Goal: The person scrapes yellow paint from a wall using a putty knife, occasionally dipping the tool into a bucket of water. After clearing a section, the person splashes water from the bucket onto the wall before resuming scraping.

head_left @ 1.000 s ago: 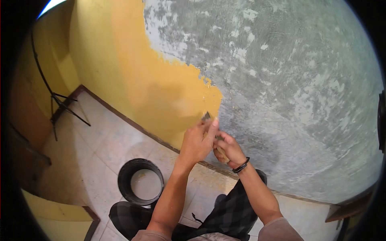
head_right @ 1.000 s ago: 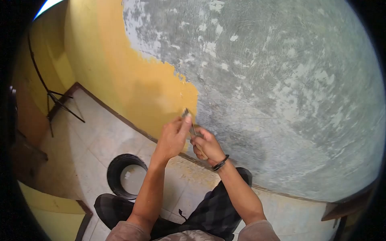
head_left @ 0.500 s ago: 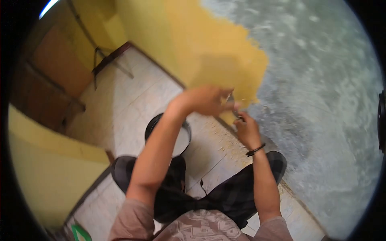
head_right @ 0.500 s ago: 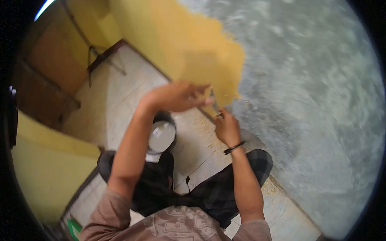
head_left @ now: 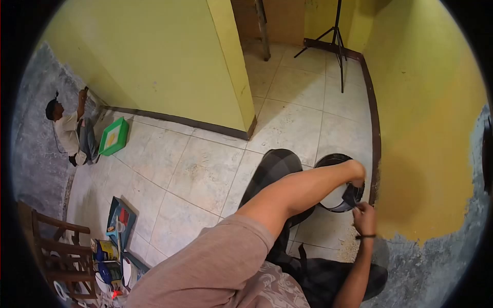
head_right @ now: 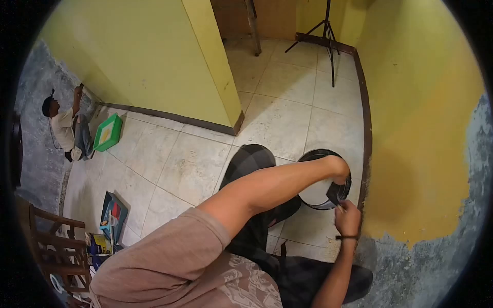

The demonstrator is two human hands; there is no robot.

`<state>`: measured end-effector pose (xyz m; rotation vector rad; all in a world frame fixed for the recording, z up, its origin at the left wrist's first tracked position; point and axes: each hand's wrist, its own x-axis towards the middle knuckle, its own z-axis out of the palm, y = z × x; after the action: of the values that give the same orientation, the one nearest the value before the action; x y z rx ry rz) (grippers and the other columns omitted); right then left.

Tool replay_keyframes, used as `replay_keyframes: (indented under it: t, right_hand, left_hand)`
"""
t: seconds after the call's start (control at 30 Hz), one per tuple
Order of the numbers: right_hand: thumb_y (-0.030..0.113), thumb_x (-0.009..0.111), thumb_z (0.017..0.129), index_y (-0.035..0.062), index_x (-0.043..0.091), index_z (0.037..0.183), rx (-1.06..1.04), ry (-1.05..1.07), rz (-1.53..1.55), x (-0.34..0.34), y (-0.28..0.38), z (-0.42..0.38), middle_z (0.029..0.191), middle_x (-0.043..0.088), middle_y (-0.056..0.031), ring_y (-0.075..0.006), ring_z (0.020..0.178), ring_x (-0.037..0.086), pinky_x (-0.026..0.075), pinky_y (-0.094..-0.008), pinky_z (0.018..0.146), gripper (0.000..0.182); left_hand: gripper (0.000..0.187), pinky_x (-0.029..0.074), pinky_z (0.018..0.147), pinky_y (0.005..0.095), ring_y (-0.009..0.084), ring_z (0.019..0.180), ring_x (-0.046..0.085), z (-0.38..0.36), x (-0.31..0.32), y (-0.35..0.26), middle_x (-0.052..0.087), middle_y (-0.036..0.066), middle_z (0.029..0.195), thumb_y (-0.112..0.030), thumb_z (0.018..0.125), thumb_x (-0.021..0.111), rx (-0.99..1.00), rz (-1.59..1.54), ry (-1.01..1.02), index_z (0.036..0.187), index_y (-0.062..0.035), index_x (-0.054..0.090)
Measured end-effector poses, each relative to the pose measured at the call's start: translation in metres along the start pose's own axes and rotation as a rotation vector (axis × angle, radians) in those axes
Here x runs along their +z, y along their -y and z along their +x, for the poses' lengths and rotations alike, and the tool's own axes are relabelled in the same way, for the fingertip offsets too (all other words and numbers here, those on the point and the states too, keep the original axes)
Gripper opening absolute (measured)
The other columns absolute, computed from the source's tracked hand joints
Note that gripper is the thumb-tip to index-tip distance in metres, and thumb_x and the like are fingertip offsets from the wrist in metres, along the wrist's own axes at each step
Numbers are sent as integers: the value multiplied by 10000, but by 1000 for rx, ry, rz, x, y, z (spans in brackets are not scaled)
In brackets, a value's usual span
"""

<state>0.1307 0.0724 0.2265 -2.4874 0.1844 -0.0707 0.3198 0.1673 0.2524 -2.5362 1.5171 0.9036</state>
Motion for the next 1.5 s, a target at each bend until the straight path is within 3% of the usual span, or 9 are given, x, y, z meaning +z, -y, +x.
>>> replay_keyframes:
  t: [0.2,0.3,0.47,0.83,1.0,1.03,1.1,1.27,1.5]
  right_hand:
    - [137,582,728,93,696,879,187,82,-322,63,26,51,899,662,-193,-372,876,634,508,-443,799,194]
    - [132,576,756,66,687,911,279,115,-403,97,9,66,936,653,-226,-378,878,644,517,-445,780,202]
    - [126,560,790,45,677,872,249,136,-402,122,-8,76,933,659,-208,-363,867,654,524,-438,761,164]
    - [160,616,766,57,680,877,358,9,-389,9,35,56,882,666,-208,-375,832,651,521,-451,739,164]
    - [194,650,751,75,660,913,414,-171,-247,-33,13,15,856,660,-202,-372,819,642,507,-474,727,201]
    - [192,654,750,73,655,923,462,-175,-249,-37,13,8,850,659,-203,-373,823,640,504,-475,730,210]
    - [182,657,751,76,653,927,432,-240,-228,-44,12,-8,839,657,-197,-369,826,640,506,-468,731,205]
    - [130,583,777,19,613,848,364,-372,-173,-68,20,-45,781,641,-214,-383,758,643,513,-463,691,135]
    - [198,654,763,60,661,937,434,-317,-1,-30,3,-38,883,657,-217,-375,877,628,493,-455,790,223]
  left_hand:
    - [291,511,812,388,270,944,654,-8,86,69,671,171,1022,-178,798,530,-157,1,190,976,-17,695]
    - [313,539,726,370,304,822,678,-11,89,78,668,226,958,-158,786,509,-384,-376,60,936,59,677]
    - [346,489,853,389,342,983,625,32,108,77,641,229,1045,-203,796,510,-220,-280,-33,1003,24,671]
    - [353,469,906,373,311,1090,590,51,130,58,602,220,1155,-178,778,503,-264,-223,107,1028,3,675]
    - [455,446,927,409,325,1065,594,93,294,159,613,198,1151,-344,812,448,-38,-29,147,1064,-36,668]
    - [503,434,940,427,340,1060,591,142,290,137,614,197,1148,-414,833,423,67,94,150,1077,-46,664]
    - [488,411,983,389,329,1156,535,69,175,59,588,219,1180,-383,819,520,-229,-233,134,1116,-14,638]
    - [451,417,981,386,350,1130,544,65,95,22,601,219,1149,-356,861,541,-223,-285,-208,1123,2,627]
    - [472,401,991,395,371,1160,515,70,75,3,568,250,1185,-366,874,519,-164,-285,-171,1131,18,616]
